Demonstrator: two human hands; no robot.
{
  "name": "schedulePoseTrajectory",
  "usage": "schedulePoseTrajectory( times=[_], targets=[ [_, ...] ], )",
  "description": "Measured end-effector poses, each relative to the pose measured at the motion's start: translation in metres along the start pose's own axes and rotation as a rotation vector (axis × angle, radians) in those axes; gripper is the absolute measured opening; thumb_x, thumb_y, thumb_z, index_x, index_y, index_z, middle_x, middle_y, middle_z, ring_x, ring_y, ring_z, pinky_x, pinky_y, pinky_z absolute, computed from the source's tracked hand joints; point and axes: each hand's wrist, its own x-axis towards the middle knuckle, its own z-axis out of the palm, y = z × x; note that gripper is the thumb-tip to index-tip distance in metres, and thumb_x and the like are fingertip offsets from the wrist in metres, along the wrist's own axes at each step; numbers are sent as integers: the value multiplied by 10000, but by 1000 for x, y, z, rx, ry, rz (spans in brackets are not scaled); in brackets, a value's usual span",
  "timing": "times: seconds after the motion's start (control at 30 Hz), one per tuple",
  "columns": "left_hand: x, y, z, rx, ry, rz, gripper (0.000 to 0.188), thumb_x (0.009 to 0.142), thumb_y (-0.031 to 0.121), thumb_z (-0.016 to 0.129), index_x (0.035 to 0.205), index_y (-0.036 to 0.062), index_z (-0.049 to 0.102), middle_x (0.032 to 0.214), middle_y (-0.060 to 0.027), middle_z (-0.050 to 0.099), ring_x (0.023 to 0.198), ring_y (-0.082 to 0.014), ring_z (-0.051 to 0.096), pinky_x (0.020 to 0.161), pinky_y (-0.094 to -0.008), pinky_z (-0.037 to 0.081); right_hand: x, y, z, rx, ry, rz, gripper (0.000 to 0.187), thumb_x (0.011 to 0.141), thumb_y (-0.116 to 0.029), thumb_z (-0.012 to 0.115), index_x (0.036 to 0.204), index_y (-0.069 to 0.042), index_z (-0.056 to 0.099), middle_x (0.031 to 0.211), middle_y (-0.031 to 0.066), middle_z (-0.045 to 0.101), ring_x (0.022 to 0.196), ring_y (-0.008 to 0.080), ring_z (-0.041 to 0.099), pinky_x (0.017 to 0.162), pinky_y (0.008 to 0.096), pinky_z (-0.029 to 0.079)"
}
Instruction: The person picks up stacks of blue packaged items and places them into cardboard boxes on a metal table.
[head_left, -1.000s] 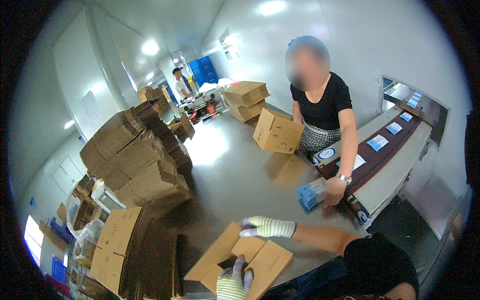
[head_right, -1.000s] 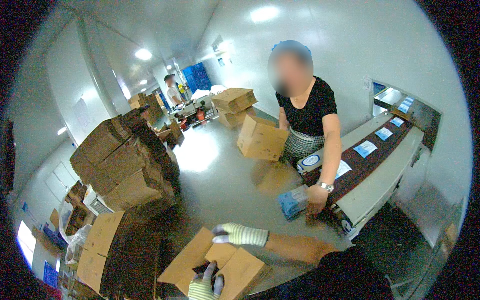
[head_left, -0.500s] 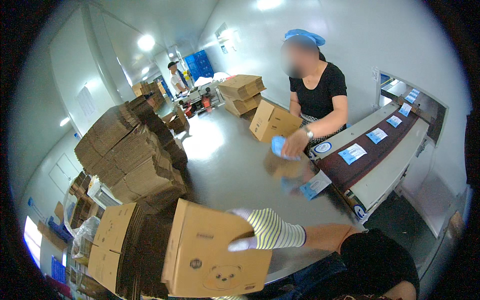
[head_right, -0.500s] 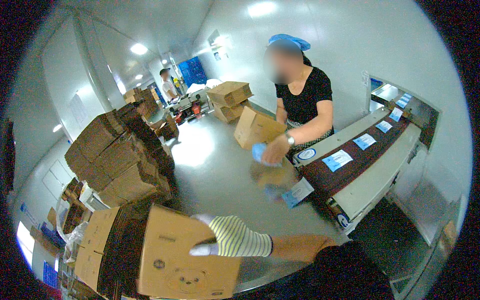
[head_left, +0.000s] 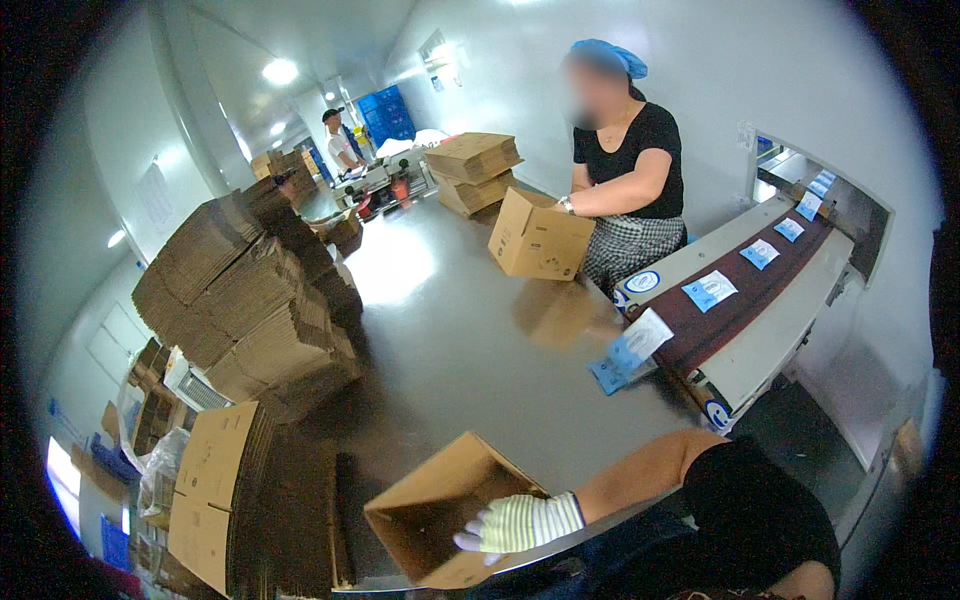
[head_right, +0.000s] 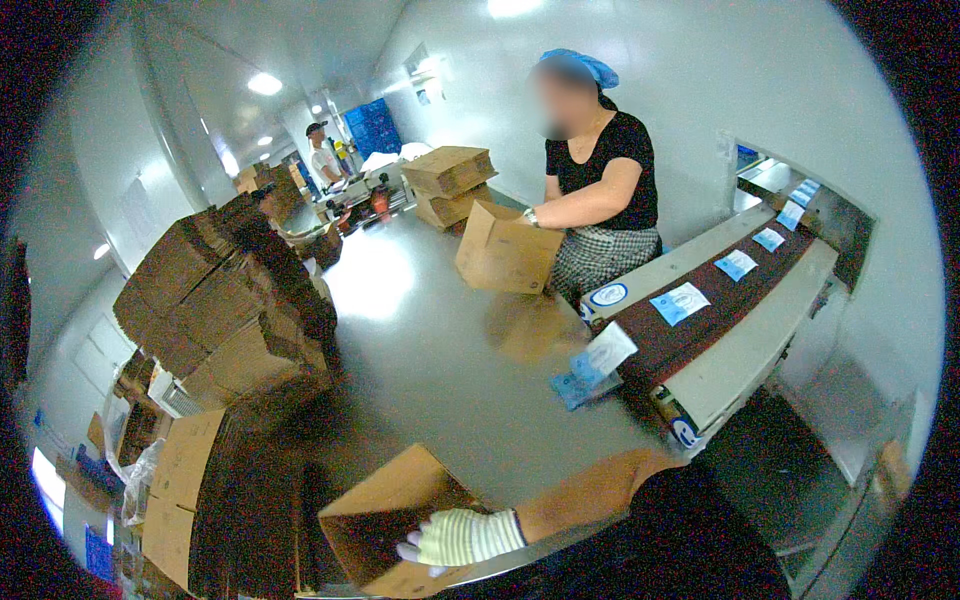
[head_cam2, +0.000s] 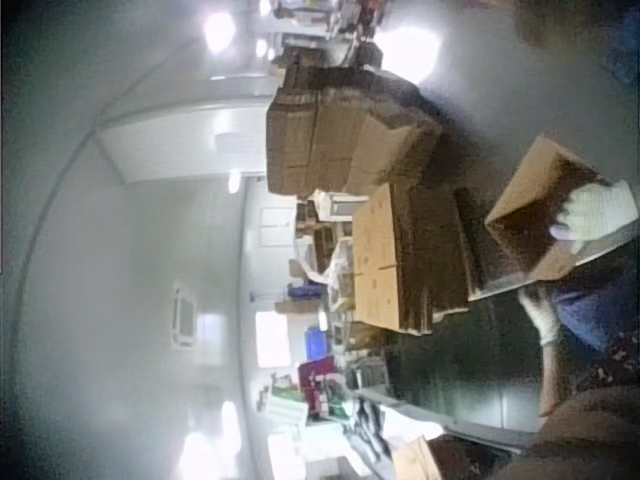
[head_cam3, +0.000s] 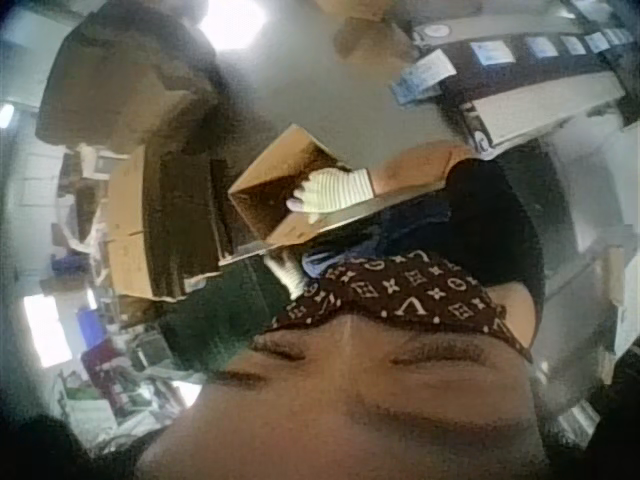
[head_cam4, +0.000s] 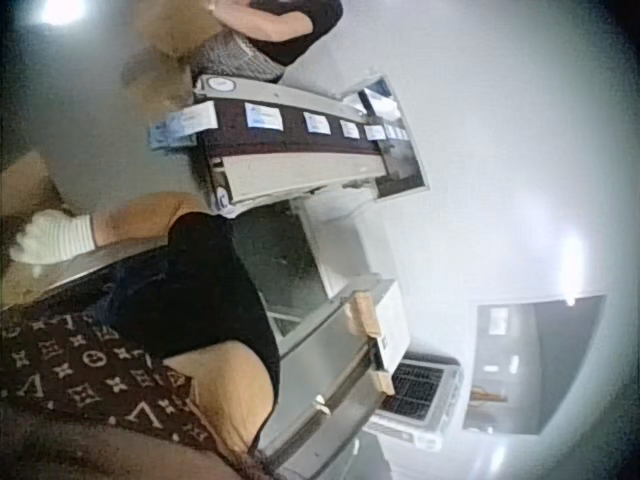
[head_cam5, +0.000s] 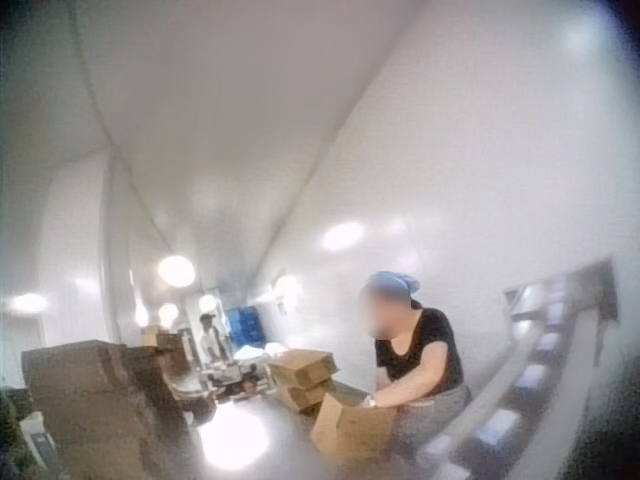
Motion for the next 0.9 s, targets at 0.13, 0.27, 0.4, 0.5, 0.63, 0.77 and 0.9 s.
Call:
schedulePoseTrajectory(
  times=[0.13, 0.27, 0.4, 0.5, 0.63, 0.77, 0.9],
  targets=[
    [15, 152, -8, 930, 27, 811, 696, 765, 139, 673, 1363, 9, 343, 1333, -229, 421, 1230, -406, 393, 1042, -527, 302, -1, 21, 26, -94, 182, -82, 692, 891, -593, 363, 1216, 4, 492, 984, 174, 622, 795, 325, 615, 700, 416, 511],
    [35, 154, 7, 1291, -456, 1067, 472, 761, 287, 620, 1170, 68, 533, 1207, -158, 508, 1192, -369, 429, 1035, -515, 311, 5, 41, 0, 45, 46, -64, 879, 847, -740, 243, 1225, 5, 519, 1113, 225, 596, 1001, 352, 576, 878, 455, 465],
    [24, 157, 38, 1208, -529, 1134, 186, 796, 270, 552, 884, 107, 536, 831, -99, 515, 865, -286, 518, 891, -452, 419, -11, 55, -3, 126, 249, -43, 681, 838, -631, 480, 1114, -16, 580, 1021, 166, 621, 944, 301, 584, 813, 422, 479],
    [9, 162, 55, 1240, -535, 1129, 189, 737, 280, 600, 815, 124, 528, 795, -70, 515, 804, -255, 525, 724, -405, 429, -14, 35, 4, 498, 957, -190, 482, 871, -453, 561, 1093, -25, 586, 1015, 114, 613, 932, 272, 582, 841, 398, 466],
    [18, 161, 57, 1225, -495, 1063, 187, 728, 269, 569, 850, 128, 549, 783, -61, 519, 775, -242, 525, 693, -393, 422, -27, -4, -33, 1177, 568, -802, 340, 877, -342, 569, 1052, -52, 599, 976, 129, 611, 914, 294, 579, 787, 405, 454],
    [15, 153, 47, 1186, -448, 1067, 145, 738, 233, 550, 836, 128, 534, 770, -63, 513, 750, -253, 514, 668, -391, 413, -30, -42, -66, 1243, 432, -1061, 359, 867, -360, 575, 1049, -52, 596, 975, 127, 610, 928, 296, 575, 798, 406, 451],
    [10, 161, 57, 1132, -442, 1057, 162, 735, 255, 582, 818, 129, 522, 758, -67, 508, 739, -256, 511, 666, -394, 414, -40, -50, -78, 1225, 427, -1080, 378, 857, -379, 582, 1047, -53, 593, 974, 126, 608, 941, 298, 571, 808, 408, 448]
  ],
)
